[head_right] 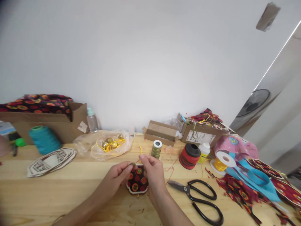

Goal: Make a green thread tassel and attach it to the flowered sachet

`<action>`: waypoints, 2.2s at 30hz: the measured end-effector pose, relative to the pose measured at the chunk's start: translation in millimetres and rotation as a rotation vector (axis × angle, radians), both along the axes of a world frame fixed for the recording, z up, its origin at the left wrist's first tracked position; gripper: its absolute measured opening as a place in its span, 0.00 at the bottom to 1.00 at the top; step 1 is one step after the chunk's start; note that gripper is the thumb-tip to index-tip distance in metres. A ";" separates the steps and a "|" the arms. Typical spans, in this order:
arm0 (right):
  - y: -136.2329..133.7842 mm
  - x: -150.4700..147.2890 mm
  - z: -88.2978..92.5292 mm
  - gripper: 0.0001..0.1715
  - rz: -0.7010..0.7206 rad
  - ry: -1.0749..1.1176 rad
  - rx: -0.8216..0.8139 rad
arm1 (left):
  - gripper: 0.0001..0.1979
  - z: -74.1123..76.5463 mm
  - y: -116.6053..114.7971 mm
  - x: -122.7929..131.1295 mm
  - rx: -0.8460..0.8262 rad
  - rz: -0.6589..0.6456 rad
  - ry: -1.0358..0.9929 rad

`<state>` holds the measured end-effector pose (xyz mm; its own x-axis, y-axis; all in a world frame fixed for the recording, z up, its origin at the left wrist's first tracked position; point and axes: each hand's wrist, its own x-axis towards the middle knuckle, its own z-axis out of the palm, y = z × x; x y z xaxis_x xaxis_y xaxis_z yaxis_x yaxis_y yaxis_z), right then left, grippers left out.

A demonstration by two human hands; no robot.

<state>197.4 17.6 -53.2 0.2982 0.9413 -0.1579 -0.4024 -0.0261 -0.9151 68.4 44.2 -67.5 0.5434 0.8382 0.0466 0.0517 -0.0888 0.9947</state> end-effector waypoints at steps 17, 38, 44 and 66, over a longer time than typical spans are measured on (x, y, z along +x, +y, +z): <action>1.4 1.0 -6.5 0.17 -0.047 0.009 0.058 | 0.15 4.9 1.2 -0.8 -0.053 -0.032 -0.063; -3.6 -0.8 5.9 0.24 0.090 -0.179 -0.026 | 0.13 17.0 -3.4 -1.8 0.119 -0.053 0.018; -3.6 -1.4 7.5 0.16 0.001 -0.115 0.016 | 0.14 15.0 -4.4 -0.1 0.079 -0.048 0.044; -6.5 6.3 9.0 0.15 0.116 -0.119 0.013 | 0.14 16.9 -4.7 1.7 0.015 -0.077 -0.005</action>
